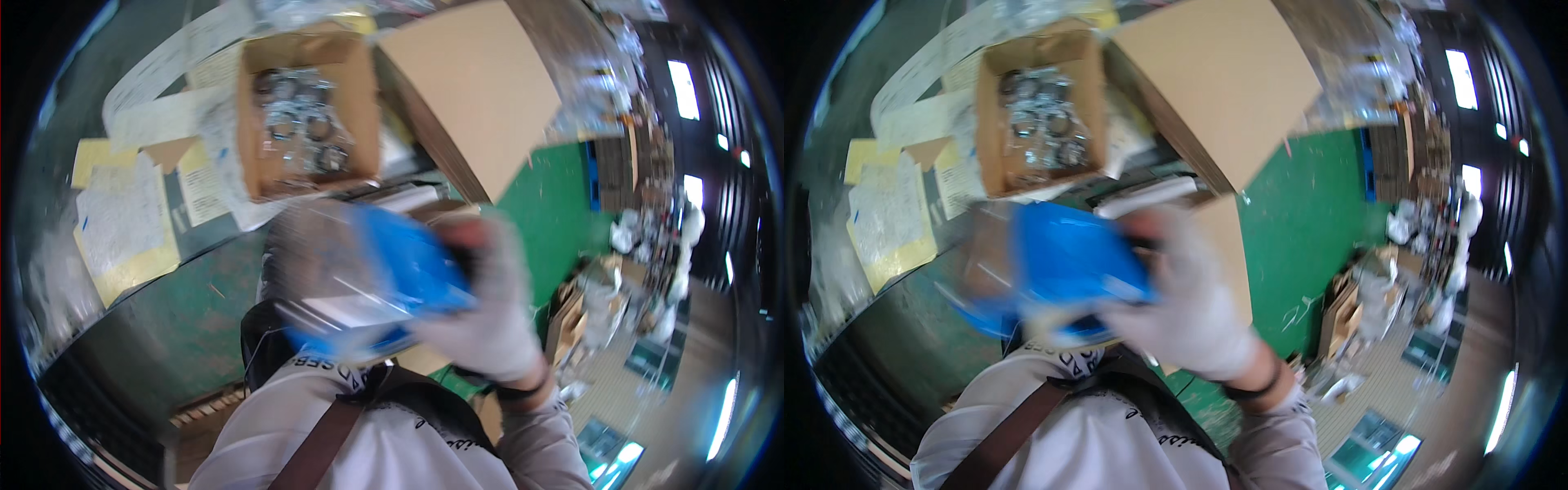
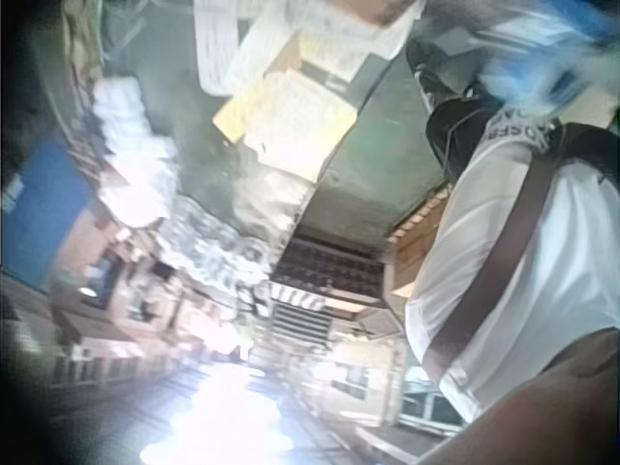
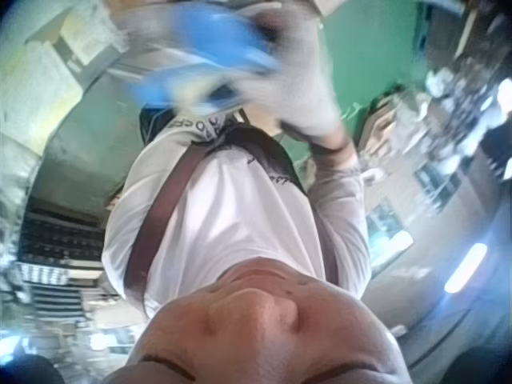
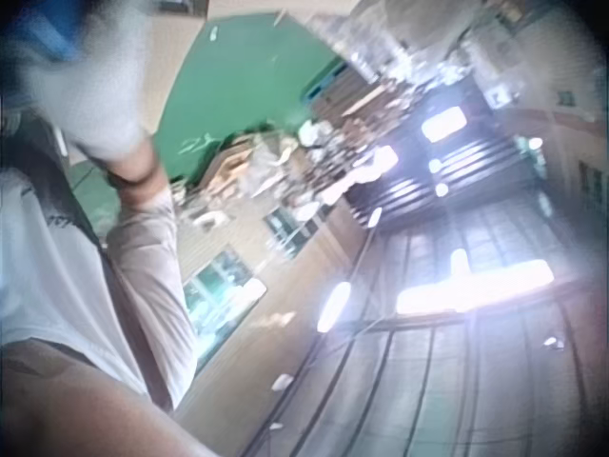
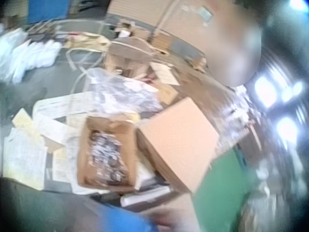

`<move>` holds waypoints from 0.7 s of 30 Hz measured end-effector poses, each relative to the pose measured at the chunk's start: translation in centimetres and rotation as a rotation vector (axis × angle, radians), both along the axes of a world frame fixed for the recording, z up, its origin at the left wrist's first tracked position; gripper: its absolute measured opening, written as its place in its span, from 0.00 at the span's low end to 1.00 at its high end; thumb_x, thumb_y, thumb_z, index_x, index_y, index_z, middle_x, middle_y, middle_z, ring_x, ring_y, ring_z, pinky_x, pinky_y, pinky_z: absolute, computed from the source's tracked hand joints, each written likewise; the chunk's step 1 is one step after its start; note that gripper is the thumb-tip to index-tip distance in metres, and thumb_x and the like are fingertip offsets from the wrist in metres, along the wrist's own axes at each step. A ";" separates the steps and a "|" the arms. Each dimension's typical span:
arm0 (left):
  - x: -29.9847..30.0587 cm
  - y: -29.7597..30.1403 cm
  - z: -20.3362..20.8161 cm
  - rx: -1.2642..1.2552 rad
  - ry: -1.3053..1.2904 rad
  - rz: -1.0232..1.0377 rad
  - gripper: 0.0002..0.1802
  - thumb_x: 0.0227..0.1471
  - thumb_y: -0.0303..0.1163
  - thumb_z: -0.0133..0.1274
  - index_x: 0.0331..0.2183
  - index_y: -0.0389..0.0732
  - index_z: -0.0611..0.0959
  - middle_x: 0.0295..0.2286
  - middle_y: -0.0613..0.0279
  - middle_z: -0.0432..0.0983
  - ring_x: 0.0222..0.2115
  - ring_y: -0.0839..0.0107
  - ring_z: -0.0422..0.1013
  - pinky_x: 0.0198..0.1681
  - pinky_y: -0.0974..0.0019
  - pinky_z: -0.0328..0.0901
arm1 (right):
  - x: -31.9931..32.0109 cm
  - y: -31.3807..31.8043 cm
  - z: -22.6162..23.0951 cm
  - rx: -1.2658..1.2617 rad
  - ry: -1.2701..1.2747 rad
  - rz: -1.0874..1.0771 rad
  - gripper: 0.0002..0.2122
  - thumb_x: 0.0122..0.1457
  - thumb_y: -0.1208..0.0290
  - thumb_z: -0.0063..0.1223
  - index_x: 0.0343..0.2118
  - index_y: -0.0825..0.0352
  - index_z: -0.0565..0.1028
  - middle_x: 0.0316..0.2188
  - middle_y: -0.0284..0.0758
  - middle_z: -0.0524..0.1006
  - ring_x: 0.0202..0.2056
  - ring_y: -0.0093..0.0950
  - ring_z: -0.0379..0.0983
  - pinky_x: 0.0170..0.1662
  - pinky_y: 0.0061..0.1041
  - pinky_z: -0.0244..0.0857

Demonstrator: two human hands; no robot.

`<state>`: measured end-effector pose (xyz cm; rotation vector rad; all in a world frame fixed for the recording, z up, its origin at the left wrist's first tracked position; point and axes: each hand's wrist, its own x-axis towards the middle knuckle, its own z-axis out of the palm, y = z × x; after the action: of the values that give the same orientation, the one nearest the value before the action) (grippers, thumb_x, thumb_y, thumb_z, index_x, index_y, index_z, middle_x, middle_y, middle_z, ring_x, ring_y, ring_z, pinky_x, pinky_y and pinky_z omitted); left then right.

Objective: Packing metallic components into cardboard boxes with dividers, bubble wrap, and tape.

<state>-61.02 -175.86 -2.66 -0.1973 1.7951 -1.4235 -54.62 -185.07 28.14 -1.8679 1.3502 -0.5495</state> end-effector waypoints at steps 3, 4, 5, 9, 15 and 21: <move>-1.1 1.0 -3.6 0.364 0.621 0.010 0.39 0.55 0.57 0.42 0.60 0.44 0.58 0.61 0.65 0.50 0.61 0.66 0.49 0.63 0.50 0.42 | -10.9 8.6 4.9 0.147 -0.016 -0.399 0.29 0.36 0.76 0.62 0.46 0.73 0.65 0.44 0.44 0.71 0.44 0.30 0.72 0.47 0.28 0.67; -1.7 -0.5 1.2 1.174 0.822 0.577 0.47 0.50 0.65 0.40 0.63 0.50 0.49 0.64 0.73 0.36 0.64 0.69 0.35 0.63 0.46 0.32 | -15.0 11.1 4.6 0.194 0.093 -0.440 0.30 0.37 0.74 0.62 0.47 0.74 0.65 0.44 0.45 0.71 0.45 0.29 0.71 0.48 0.27 0.66; -1.6 -1.2 2.9 1.248 0.798 0.598 0.46 0.50 0.64 0.41 0.63 0.53 0.48 0.64 0.74 0.36 0.65 0.70 0.33 0.64 0.46 0.31 | -18.9 13.8 3.3 0.269 0.236 -0.507 0.30 0.37 0.72 0.62 0.48 0.74 0.65 0.44 0.46 0.72 0.45 0.30 0.72 0.47 0.27 0.66; -1.6 -1.7 3.8 1.279 0.871 0.583 0.40 0.51 0.53 0.48 0.62 0.53 0.56 0.64 0.73 0.41 0.64 0.70 0.37 0.64 0.47 0.36 | -24.5 22.3 -7.3 0.413 0.442 -0.632 0.29 0.42 0.65 0.63 0.48 0.70 0.66 0.37 0.48 0.76 0.41 0.39 0.75 0.44 0.33 0.68; -1.5 -2.0 2.1 1.323 1.013 0.468 0.33 0.54 0.47 0.47 0.59 0.50 0.62 0.59 0.64 0.55 0.60 0.65 0.51 0.61 0.50 0.48 | -27.0 28.8 -19.8 0.132 0.393 -0.760 0.20 0.47 0.69 0.59 0.43 0.66 0.68 0.35 0.48 0.74 0.38 0.49 0.72 0.40 0.42 0.67; -8.3 1.5 4.7 1.933 1.227 1.885 0.25 0.59 0.46 0.41 0.51 0.39 0.71 0.50 0.51 0.69 0.51 0.61 0.65 0.52 0.59 0.61 | -27.8 31.6 -21.2 0.016 0.407 -0.754 0.22 0.43 0.76 0.57 0.44 0.65 0.67 0.32 0.42 0.71 0.38 0.45 0.69 0.42 0.40 0.64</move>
<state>-69.32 -174.36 2.03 -1.2219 1.5745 2.0219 -82.47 -153.46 6.89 -1.4548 2.3448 -0.5266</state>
